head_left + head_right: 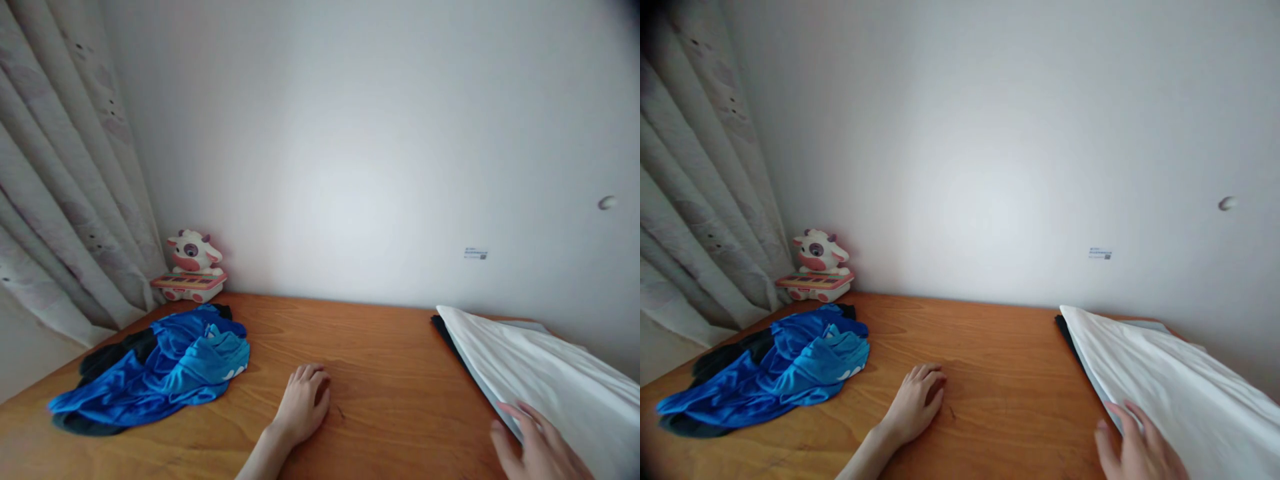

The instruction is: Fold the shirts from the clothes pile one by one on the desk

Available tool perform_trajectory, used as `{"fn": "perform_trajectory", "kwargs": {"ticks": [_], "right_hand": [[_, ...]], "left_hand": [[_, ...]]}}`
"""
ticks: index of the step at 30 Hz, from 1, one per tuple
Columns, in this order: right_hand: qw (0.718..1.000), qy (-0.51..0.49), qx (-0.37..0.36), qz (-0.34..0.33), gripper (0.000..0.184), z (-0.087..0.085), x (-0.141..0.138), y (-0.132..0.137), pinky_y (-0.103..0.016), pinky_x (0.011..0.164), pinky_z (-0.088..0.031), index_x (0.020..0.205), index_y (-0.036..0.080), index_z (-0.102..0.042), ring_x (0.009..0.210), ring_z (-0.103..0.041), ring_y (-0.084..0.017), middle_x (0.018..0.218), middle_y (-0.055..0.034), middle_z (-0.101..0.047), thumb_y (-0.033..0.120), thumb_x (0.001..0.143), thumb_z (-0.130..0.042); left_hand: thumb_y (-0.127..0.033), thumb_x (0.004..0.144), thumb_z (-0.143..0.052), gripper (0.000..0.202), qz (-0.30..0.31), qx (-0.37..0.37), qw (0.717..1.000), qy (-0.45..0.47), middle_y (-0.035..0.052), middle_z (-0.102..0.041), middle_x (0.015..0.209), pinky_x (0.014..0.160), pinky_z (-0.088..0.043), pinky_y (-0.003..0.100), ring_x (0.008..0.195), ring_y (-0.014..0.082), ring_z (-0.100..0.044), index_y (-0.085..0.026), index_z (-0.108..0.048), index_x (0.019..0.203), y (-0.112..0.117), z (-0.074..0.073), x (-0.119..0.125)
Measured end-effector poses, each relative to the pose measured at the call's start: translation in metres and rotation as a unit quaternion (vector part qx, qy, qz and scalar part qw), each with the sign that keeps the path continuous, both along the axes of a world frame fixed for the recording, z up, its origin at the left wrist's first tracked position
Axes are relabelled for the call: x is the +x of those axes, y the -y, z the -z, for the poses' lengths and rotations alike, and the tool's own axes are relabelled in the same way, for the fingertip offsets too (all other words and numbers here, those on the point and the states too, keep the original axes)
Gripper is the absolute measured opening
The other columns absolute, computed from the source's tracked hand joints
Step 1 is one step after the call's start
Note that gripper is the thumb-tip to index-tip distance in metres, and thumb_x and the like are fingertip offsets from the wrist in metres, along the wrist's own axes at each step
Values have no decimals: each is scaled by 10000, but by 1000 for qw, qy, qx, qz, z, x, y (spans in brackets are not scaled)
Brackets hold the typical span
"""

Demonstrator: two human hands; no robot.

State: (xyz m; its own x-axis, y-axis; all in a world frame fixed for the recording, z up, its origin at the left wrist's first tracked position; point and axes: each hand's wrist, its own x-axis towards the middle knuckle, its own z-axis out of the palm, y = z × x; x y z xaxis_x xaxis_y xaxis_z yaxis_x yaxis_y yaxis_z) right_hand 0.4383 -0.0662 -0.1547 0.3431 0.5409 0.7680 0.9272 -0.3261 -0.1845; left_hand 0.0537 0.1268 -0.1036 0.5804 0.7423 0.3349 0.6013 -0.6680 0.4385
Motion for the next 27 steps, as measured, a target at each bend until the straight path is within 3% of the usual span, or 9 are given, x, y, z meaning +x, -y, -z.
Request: {"fn": "perform_trajectory", "kwargs": {"ticks": [4,7,10,13,15,19,23,25,27], "right_hand": [[981,23,7,-194,259,-15,-120,-56,-452,873,-574,1136,246,-576,1063,-689,-299,1197,-127,-667,389,939,-489],[955,-4,-33,-295,234,-12,-182,-98,-398,912,-575,1166,252,-566,1119,-671,-255,1267,-106,-638,311,954,-487],[942,-29,-27,-334,223,-8,-208,-132,-425,910,-582,1150,243,-568,1105,-671,-268,1236,-111,-645,290,951,-480],[930,-68,2,-360,245,-3,-211,-154,-466,905,-585,1159,237,-574,1093,-671,-289,1195,-117,-656,333,951,-486],[915,-130,10,-382,269,2,-205,-158,-436,861,-604,1156,240,-588,1062,-682,-278,1179,-115,-664,387,948,-502],[881,-289,-6,-375,343,6,-191,-153,-333,681,-618,1060,231,-635,824,-723,-225,1050,-106,-719,522,910,-535],[868,-378,-28,-321,446,3,-186,-151,-335,690,-609,983,226,-665,780,-735,-239,960,-108,-766,631,846,-536],[867,-383,-35,-315,449,0,-187,-151,-333,694,-601,966,227,-676,789,-732,-240,963,-107,-769,634,831,-545],[870,-372,-44,-321,427,-2,-188,-151,-326,685,-589,960,228,-686,777,-719,-229,960,-98,-762,614,837,-549]], "left_hand": [[-162,845,-568,247,3,-26,997,68,96,-694,1192,999,-510,425,1107,260,-643,-226,-697,1047,-2,1,-5],[-139,826,-563,267,-25,-41,987,153,101,-699,1110,978,-519,402,1057,245,-653,-215,-680,1054,-6,5,-10],[-155,832,-554,260,-103,-65,957,263,91,-686,1048,870,-553,360,978,219,-662,-205,-652,1068,-20,11,-18],[-194,868,-512,252,-234,-52,884,402,95,-669,1062,756,-563,327,921,204,-668,-194,-604,1103,-39,10,-36],[-189,872,-493,252,-337,27,833,438,103,-651,1093,843,-552,380,992,224,-650,-195,-585,1107,-49,1,-57],[-152,889,-456,295,-469,180,805,314,142,-554,1327,1121,-347,543,1313,303,-473,-208,-587,1148,-51,-30,-106],[-254,872,-560,570,-592,168,768,179,189,-344,1547,1094,-318,611,1432,389,-308,-212,-430,1425,-49,-41,-141],[-299,848,-606,708,-602,136,784,63,247,-380,1506,1049,-341,614,1390,425,-353,-154,-358,1494,-49,-35,-147],[-264,871,-570,632,-571,83,815,-48,260,-546,1332,995,-386,571,1259,411,-494,-96,-421,1462,-50,-27,-148]]}}
